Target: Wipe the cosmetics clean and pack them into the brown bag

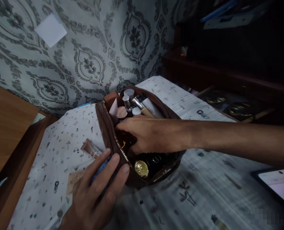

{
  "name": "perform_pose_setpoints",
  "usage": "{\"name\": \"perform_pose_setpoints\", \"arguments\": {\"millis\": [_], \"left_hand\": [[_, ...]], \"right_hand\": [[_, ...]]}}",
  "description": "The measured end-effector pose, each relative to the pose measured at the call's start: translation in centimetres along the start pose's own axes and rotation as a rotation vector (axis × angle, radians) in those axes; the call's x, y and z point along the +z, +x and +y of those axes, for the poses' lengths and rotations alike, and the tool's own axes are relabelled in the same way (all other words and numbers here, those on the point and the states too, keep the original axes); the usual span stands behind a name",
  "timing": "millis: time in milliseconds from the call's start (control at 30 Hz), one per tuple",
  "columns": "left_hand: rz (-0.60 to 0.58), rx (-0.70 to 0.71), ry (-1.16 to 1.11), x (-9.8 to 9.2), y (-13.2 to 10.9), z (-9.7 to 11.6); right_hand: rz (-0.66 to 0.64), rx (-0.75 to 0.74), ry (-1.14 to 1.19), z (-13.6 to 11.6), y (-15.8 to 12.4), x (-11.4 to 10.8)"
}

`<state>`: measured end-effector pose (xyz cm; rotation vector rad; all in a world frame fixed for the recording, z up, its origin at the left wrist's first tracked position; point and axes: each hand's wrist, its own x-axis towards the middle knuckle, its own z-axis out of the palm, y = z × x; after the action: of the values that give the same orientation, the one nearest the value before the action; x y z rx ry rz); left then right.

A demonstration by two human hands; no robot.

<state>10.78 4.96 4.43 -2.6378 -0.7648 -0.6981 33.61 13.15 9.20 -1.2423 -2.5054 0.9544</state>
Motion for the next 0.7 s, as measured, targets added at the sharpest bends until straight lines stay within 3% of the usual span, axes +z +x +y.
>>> {"name": "perform_pose_setpoints", "arguments": {"millis": [433, 700], "left_hand": [[0.027, 0.071, 0.041, 0.4, -0.01, -0.49], [0.027, 0.055, 0.026, 0.49, 0.02, -0.33]], "right_hand": [[-0.029, 0.07, 0.04, -0.27, -0.58, -0.12], [0.116, 0.034, -0.01, -0.06, 0.2, 0.62]]}}
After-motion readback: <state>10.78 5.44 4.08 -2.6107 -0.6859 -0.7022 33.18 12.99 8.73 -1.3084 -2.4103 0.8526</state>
